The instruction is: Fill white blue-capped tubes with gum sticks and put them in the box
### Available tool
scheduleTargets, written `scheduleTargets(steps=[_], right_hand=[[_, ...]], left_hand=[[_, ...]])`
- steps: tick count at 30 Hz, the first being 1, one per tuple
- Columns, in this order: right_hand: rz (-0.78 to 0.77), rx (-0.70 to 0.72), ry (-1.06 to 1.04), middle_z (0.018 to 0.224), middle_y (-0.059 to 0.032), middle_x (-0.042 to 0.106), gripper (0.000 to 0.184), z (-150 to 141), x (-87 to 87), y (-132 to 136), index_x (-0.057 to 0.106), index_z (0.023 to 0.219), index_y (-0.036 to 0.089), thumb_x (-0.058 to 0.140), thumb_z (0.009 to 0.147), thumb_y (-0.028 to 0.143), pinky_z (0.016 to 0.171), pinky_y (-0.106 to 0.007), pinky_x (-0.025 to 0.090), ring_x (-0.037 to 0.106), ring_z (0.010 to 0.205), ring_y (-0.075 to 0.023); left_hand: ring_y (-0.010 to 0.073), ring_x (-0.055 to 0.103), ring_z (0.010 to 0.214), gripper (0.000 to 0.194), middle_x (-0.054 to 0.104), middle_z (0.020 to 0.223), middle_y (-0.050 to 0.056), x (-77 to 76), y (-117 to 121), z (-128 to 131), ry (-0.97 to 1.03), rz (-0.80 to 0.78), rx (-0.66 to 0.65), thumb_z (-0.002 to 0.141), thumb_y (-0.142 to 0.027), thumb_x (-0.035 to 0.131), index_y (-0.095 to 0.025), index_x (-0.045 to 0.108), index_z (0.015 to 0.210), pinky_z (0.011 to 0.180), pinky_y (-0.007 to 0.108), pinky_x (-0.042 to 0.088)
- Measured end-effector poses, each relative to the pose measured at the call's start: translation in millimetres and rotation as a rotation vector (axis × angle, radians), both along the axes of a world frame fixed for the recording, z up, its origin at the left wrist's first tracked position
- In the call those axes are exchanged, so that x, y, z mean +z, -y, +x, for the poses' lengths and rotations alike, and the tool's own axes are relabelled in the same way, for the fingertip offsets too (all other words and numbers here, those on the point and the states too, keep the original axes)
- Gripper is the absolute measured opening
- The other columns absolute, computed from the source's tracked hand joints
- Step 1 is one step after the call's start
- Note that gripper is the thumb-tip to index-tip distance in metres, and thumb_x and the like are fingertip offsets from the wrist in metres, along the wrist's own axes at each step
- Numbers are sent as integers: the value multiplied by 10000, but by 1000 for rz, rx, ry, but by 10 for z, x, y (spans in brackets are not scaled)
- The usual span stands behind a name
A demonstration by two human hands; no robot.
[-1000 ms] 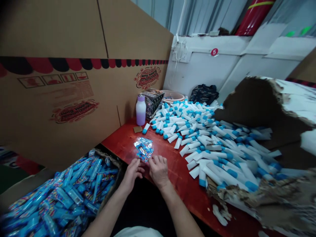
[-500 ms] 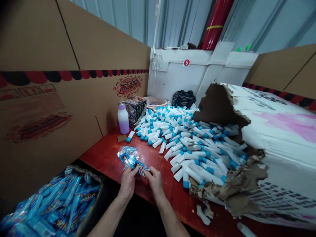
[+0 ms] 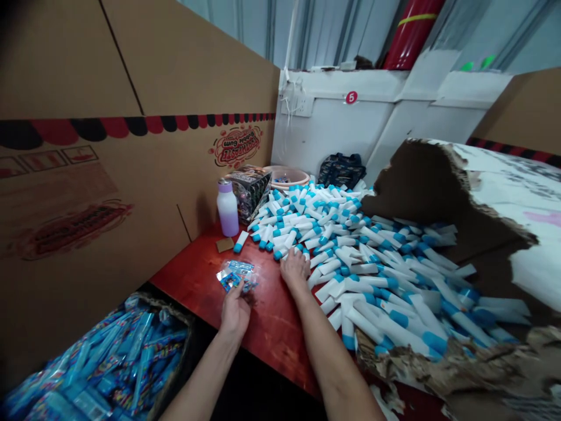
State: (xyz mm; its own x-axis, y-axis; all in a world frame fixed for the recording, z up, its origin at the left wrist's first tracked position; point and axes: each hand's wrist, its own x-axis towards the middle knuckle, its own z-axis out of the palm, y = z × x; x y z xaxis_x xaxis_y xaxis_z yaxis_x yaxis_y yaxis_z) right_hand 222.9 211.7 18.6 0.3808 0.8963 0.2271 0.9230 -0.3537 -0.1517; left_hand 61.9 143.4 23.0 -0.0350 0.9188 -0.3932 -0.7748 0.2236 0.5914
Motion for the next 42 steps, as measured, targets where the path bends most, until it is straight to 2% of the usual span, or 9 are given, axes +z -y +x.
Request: scheduleTargets(steps=[4,10,16,19,24,27,30,34,42], right_hand=[[-59,23,79,1026,-169,589,344,57,-134,-34,544,1187,137,431,864,168,828,-397,341,533,990,-299],[-31,-1,132,1031,-153,590,327,99,-148,56,554,1157,152,425,857,169,789,-383,347,544,984,-299],[-40,-63,-13,974,-131,628,267,136,-77,98,558,1061,130,347,896,122,735,-321,356,598,904,-235],[-14,-51,-118,923,-105,645,267,162,-83,215,553,1070,152,361,888,122,705,-303,354,608,829,-215],[221,10,-426,863,-62,629,175,101,-63,756,553,971,188,436,849,235,679,-300,382,580,750,-213],[374,196,-735,803,-9,584,177,-30,-6,1263,515,911,208,517,810,353,679,-275,422,562,721,-184],[393,351,-911,787,13,550,170,-165,55,1732,495,893,216,563,802,343,680,-246,440,556,724,-158],[351,441,-870,777,18,548,104,-230,106,2097,506,902,215,552,813,244,659,-230,434,555,706,-143],[391,555,-479,832,-19,578,162,-198,183,2313,520,951,206,450,860,93,692,-269,397,535,764,-172]], left_hand=[[126,569,488,310,636,626,-17,-34,-21,-107,-9,33,9,617,-330,783,-162,569,764,472,253,425],[124,579,509,300,645,653,-7,-66,20,-175,-20,41,44,627,-321,782,-146,593,781,481,247,427],[120,560,455,315,639,596,0,11,97,-261,-18,54,81,609,-352,781,-137,601,750,457,241,417],[118,563,461,321,643,599,1,62,137,-303,-10,73,104,590,-341,790,-134,592,734,459,238,427],[123,572,464,333,645,610,-5,50,227,-315,-62,75,111,588,-351,793,-136,587,734,449,239,440],[126,583,482,334,648,626,-1,29,292,-289,-110,90,112,594,-355,791,-132,595,748,458,244,456],[133,595,502,343,650,646,2,38,358,-219,-139,106,85,605,-364,782,-129,606,784,461,247,461],[133,591,495,334,629,615,-11,78,445,-78,-171,132,41,619,-379,769,-135,596,769,465,245,457],[111,568,529,333,601,642,-29,130,540,27,-177,169,55,611,-365,772,-146,613,806,508,236,462]])
